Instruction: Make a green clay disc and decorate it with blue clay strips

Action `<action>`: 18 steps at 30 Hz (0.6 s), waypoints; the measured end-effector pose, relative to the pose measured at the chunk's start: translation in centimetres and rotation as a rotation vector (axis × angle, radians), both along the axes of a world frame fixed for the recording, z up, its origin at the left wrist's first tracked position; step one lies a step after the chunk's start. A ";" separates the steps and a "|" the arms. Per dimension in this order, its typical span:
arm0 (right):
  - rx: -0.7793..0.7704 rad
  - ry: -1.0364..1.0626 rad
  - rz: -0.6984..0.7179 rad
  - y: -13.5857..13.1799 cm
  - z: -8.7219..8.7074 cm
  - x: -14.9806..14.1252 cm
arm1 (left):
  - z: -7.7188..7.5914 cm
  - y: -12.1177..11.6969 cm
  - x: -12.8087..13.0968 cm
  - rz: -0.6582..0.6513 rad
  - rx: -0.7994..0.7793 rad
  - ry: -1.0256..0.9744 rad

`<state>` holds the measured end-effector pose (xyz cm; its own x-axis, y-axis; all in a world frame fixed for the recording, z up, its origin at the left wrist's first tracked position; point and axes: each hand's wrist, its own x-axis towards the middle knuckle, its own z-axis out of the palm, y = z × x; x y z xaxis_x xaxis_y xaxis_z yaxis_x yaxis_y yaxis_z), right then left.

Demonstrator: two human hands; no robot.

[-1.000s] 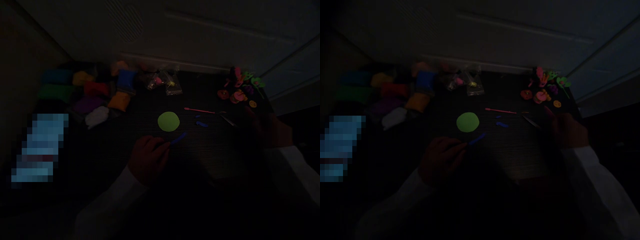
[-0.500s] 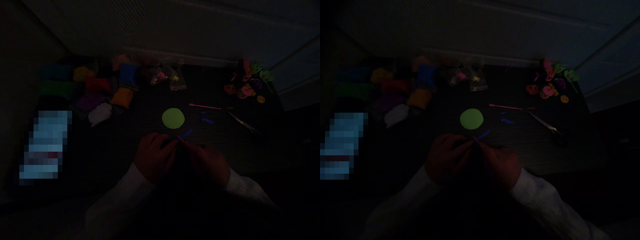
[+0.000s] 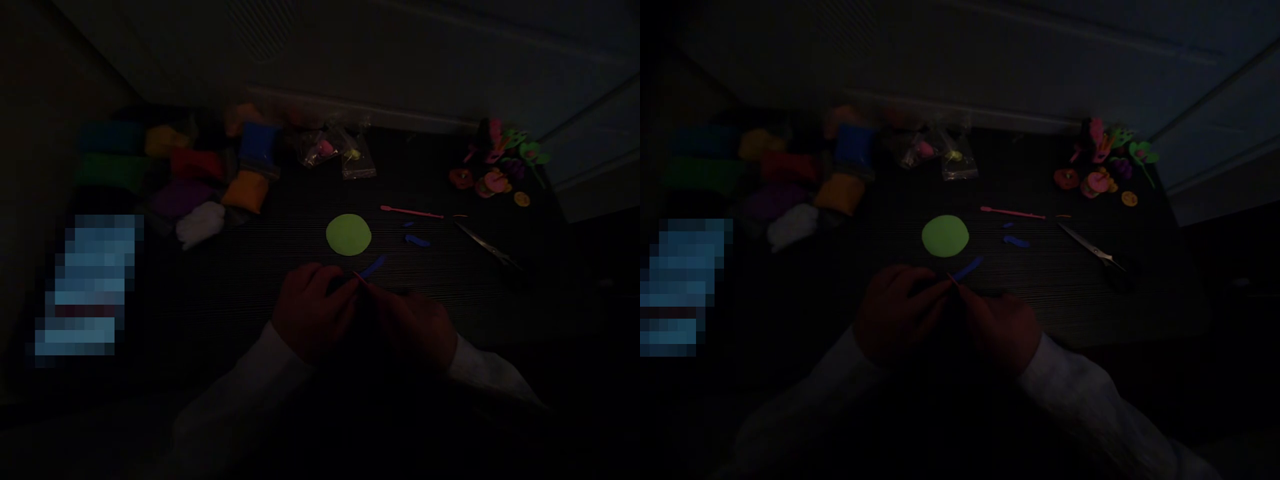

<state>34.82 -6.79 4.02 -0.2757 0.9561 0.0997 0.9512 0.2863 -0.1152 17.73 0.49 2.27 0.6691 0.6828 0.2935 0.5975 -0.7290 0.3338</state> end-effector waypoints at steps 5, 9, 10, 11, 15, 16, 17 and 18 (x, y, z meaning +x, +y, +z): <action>-0.016 -0.042 0.005 0.4 0.0 -0.1 | -0.1 0.0 -0.1 -0.002 -0.004 0.018; -0.033 -0.046 0.013 0.3 0.1 0.0 | -0.1 0.0 -0.1 0.004 0.000 0.012; -0.027 -0.044 0.013 0.3 0.2 0.0 | -0.1 0.0 -0.1 0.003 0.002 0.009; -0.023 -0.043 0.012 0.3 0.2 0.0 | -0.1 0.0 -0.1 0.000 0.003 0.006; -0.029 -0.044 0.009 0.5 0.2 0.0 | -0.1 0.0 -0.1 -0.009 0.003 -0.002; -0.036 -0.048 0.009 0.5 0.1 0.0 | -0.1 0.0 -0.1 -0.009 0.002 -0.001; -0.044 -0.048 0.010 0.4 0.0 0.1 | -0.2 0.0 -0.1 -0.013 0.002 -0.002; -0.046 -0.041 0.012 0.2 -0.2 0.1 | -0.2 0.0 -0.2 -0.014 0.003 -0.007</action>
<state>34.96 -6.54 3.85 -0.2904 0.9559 0.0435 0.9519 0.2933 -0.0892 17.57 0.53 2.10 0.6767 0.6725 0.2998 0.5848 -0.7383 0.3360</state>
